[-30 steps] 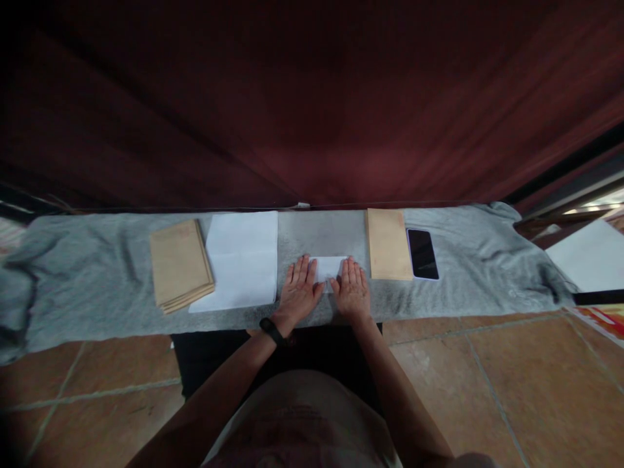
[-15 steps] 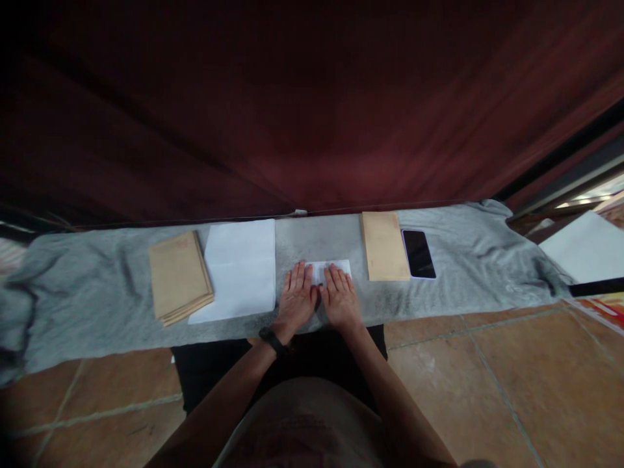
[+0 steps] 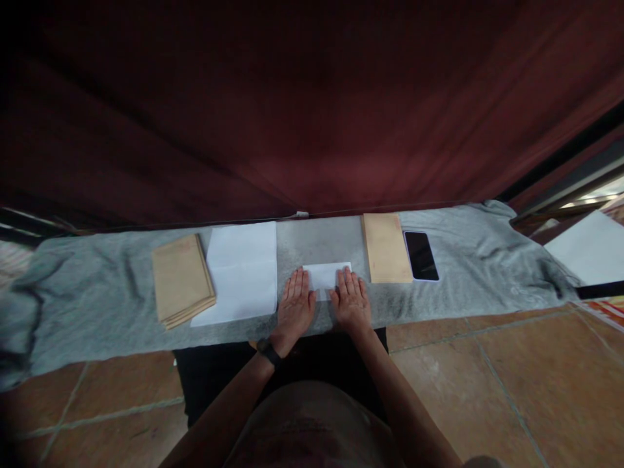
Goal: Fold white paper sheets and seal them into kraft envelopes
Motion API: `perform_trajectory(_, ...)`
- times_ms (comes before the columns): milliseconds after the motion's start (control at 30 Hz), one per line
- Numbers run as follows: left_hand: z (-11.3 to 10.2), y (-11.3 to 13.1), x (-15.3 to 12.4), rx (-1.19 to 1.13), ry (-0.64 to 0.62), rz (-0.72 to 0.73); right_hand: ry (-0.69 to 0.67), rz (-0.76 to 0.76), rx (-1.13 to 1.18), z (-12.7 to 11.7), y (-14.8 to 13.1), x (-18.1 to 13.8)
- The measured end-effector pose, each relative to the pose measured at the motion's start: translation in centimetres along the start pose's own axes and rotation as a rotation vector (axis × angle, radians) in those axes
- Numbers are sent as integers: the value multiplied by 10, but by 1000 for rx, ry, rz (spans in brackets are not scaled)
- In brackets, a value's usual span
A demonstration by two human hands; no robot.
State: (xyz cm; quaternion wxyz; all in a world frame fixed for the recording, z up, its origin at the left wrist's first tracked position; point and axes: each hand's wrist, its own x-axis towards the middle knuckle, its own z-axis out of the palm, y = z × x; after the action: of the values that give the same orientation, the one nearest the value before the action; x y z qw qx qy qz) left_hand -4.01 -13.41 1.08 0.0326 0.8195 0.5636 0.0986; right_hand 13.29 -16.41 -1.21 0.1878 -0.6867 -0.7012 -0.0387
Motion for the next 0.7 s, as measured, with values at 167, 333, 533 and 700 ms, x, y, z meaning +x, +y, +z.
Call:
perform_trajectory(167,-5,5,-5,-15,13,-17,20,-2,10,0,-1,0)
perform_trajectory(333,-6,15,-16,-57,-10,132,30,4,29,0,-2,-1)
perform_trajectory(533,-9,13,-26,-9,-46,103,25,-8,26,-1,-3,0)
perform_trajectory(700,-18,1,-36,7,-61,126,44,-25,49,1,-1,-2)
